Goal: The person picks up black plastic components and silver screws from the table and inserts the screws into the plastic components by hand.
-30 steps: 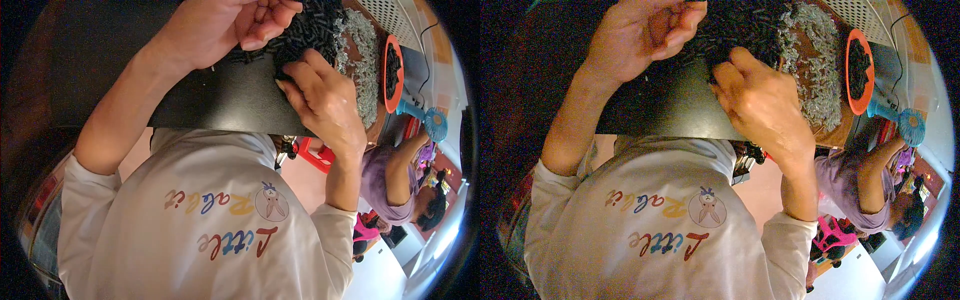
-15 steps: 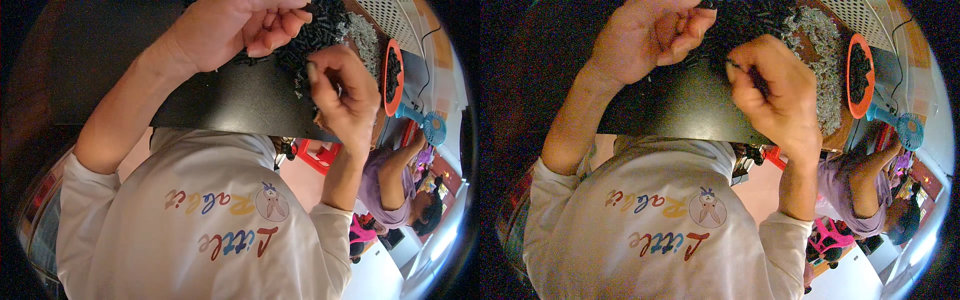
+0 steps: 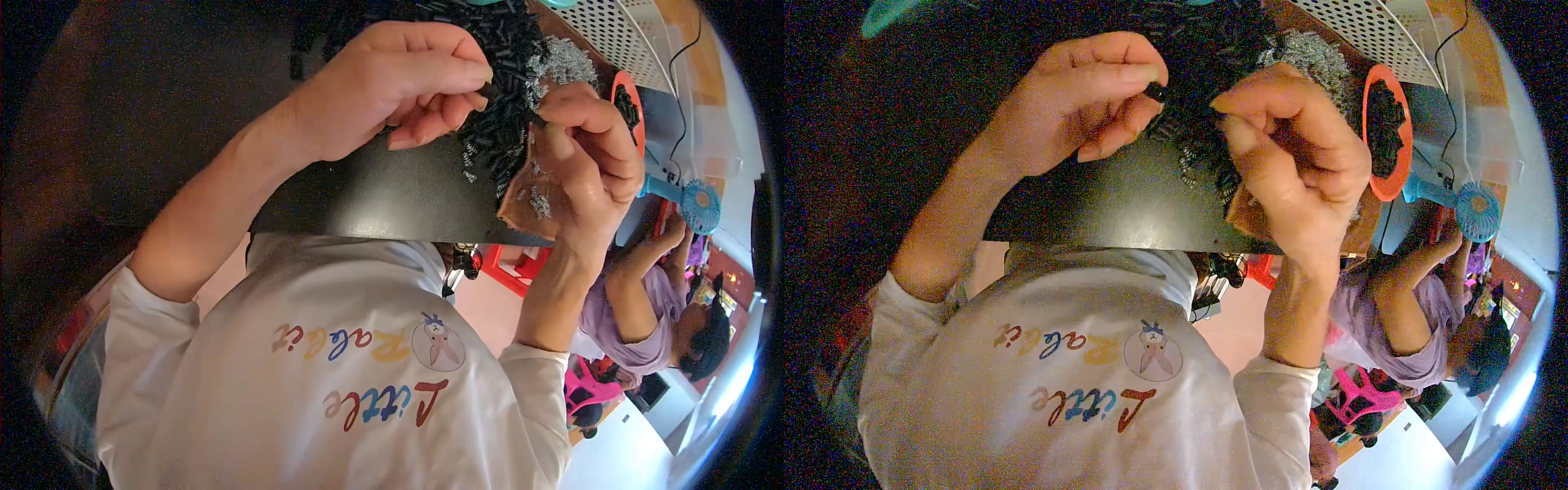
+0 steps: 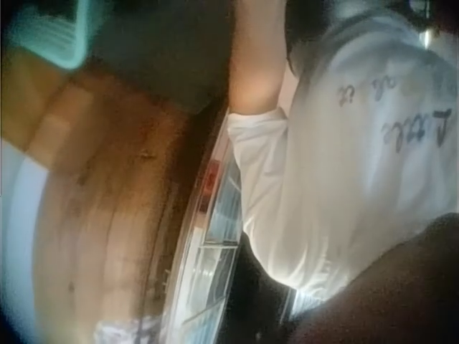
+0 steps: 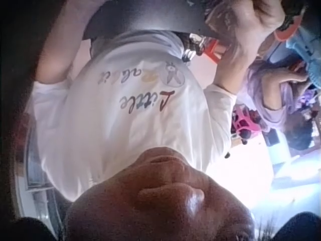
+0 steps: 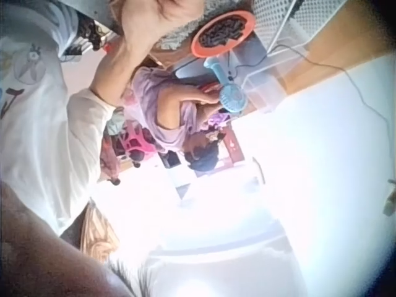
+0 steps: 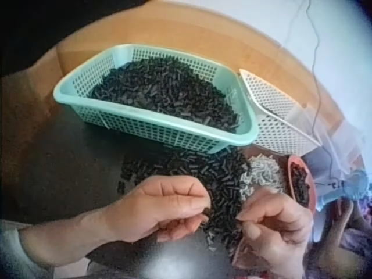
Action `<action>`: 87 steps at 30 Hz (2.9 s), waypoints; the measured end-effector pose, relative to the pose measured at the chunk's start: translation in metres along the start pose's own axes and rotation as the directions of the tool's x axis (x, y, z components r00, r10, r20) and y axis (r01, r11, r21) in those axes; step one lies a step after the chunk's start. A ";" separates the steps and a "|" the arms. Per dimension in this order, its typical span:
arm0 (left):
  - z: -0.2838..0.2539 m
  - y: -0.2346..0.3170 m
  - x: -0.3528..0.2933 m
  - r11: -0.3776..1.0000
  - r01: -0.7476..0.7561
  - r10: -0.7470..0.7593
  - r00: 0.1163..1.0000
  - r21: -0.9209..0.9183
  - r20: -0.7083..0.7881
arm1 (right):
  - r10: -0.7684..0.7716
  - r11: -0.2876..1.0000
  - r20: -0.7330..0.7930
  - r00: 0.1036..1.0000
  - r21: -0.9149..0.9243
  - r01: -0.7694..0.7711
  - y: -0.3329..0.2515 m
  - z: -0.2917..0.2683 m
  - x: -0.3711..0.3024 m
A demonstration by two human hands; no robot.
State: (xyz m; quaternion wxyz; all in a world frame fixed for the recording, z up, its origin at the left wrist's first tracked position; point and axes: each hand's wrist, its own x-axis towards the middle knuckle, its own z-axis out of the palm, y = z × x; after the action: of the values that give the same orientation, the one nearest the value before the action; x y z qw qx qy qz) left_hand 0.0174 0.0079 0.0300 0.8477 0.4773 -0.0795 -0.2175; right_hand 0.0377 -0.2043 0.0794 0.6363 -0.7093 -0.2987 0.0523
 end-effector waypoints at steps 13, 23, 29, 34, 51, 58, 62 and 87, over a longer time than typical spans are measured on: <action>0.003 -0.003 0.001 0.999 -0.035 0.034 0.998 0.018 0.057 | -0.091 0.996 0.070 0.993 -0.006 0.092 0.011 0.006 -0.001; 0.006 -0.002 0.005 0.989 -0.096 0.088 0.993 0.111 0.075 | -0.001 1.000 0.018 1.000 0.026 0.000 0.006 0.006 -0.002; 0.005 -0.001 0.007 0.987 -0.112 0.101 0.990 0.115 0.094 | -0.060 0.998 0.066 0.996 -0.023 0.061 0.007 0.003 0.001; 0.005 -0.002 0.007 0.987 -0.102 0.093 0.992 0.124 0.082 | -0.103 0.993 0.073 0.992 -0.054 0.107 0.008 0.003 0.000; 0.011 -0.001 -0.005 0.981 -0.095 0.085 0.994 0.168 0.063 | -0.181 0.975 0.111 0.977 -0.113 0.193 0.002 0.006 -0.004; 0.013 0.002 -0.005 0.996 -0.053 0.049 0.997 0.078 0.051 | -0.285 0.945 0.084 0.955 -0.143 0.294 0.006 0.011 -0.003; 0.013 0.002 -0.003 0.998 -0.042 0.039 0.998 0.053 0.041 | -0.361 0.902 0.044 0.931 -0.237 0.361 0.007 0.015 -0.004; 0.014 0.008 0.000 0.999 -0.044 0.044 0.999 0.023 0.001 | -0.303 0.897 0.016 0.953 -0.332 0.291 -0.011 0.019 -0.002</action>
State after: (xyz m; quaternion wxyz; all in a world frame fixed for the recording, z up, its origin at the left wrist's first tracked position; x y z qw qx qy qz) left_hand 0.0148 0.0007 0.0438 0.8467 0.4850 -0.0927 -0.1982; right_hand 0.0235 -0.1884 0.0860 0.5141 -0.7529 -0.3963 -0.1089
